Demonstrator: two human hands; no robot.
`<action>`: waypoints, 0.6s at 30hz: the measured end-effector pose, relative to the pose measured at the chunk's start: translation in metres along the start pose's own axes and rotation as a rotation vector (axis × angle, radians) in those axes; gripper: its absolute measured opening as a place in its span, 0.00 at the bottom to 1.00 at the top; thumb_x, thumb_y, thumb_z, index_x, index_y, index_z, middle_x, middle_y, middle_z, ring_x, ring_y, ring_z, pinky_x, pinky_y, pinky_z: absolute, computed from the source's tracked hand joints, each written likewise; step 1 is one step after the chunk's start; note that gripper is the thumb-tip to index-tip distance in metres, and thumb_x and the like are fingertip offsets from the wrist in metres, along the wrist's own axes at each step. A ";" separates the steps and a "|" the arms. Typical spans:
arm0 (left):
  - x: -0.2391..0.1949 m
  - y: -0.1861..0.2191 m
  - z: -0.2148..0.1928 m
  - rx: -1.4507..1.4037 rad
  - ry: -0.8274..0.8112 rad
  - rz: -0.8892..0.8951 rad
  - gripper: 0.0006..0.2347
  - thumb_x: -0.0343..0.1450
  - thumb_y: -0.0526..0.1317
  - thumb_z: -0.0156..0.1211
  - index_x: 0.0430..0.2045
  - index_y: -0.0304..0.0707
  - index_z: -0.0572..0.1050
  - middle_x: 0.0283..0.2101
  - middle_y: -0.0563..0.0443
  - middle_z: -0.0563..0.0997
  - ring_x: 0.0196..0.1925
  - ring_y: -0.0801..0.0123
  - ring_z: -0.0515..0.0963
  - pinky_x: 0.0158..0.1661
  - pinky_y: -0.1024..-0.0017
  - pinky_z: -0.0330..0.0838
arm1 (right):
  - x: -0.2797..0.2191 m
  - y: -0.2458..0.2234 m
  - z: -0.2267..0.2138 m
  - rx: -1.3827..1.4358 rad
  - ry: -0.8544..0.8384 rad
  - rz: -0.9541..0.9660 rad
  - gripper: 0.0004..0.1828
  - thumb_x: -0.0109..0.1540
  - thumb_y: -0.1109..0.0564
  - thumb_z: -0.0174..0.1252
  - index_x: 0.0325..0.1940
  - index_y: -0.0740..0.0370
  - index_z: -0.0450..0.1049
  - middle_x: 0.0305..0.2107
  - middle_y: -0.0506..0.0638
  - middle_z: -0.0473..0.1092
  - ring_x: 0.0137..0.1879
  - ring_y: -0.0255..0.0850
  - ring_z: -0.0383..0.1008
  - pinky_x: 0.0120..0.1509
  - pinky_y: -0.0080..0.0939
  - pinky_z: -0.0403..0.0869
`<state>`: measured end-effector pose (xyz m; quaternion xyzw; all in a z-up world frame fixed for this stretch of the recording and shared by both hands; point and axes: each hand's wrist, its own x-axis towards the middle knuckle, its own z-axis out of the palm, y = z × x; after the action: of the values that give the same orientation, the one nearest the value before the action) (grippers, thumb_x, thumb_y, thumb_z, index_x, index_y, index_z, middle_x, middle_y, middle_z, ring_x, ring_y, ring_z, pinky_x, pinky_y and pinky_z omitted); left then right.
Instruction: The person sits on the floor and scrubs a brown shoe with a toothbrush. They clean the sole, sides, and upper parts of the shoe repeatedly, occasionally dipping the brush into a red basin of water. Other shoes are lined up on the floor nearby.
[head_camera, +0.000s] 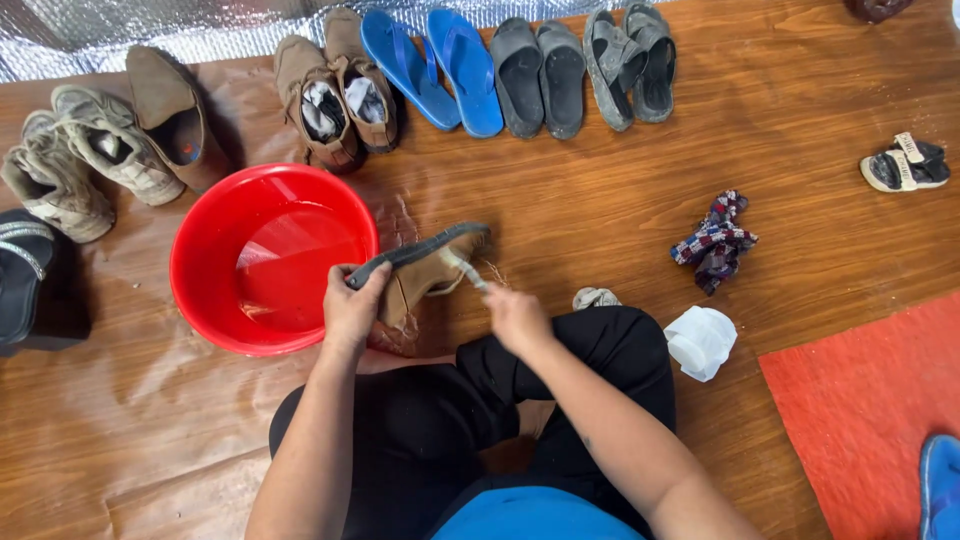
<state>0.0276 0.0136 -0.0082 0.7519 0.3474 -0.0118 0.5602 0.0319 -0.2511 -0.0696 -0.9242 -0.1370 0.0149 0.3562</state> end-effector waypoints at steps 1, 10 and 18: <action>0.000 -0.001 0.001 0.010 -0.005 0.007 0.26 0.61 0.57 0.77 0.45 0.42 0.75 0.36 0.41 0.78 0.42 0.55 0.80 0.39 0.64 0.74 | 0.012 0.016 -0.005 -0.078 0.016 0.122 0.16 0.65 0.52 0.55 0.55 0.50 0.80 0.39 0.57 0.80 0.50 0.53 0.80 0.56 0.51 0.78; -0.017 0.015 -0.006 0.079 -0.049 0.004 0.33 0.58 0.57 0.80 0.49 0.37 0.73 0.41 0.34 0.78 0.47 0.48 0.81 0.46 0.59 0.74 | 0.028 0.044 0.002 -0.022 -0.020 0.342 0.15 0.64 0.48 0.58 0.54 0.42 0.81 0.40 0.53 0.80 0.52 0.50 0.79 0.57 0.49 0.78; -0.015 0.017 -0.007 0.141 -0.069 -0.016 0.34 0.57 0.59 0.79 0.51 0.41 0.72 0.45 0.35 0.80 0.51 0.47 0.81 0.49 0.58 0.75 | 0.019 0.018 0.003 -0.169 -0.034 0.074 0.16 0.66 0.46 0.55 0.58 0.39 0.79 0.40 0.54 0.80 0.49 0.52 0.80 0.54 0.51 0.79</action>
<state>0.0227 0.0101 0.0147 0.7859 0.3322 -0.0666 0.5172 0.0545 -0.2574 -0.0824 -0.9550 -0.1097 0.0320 0.2738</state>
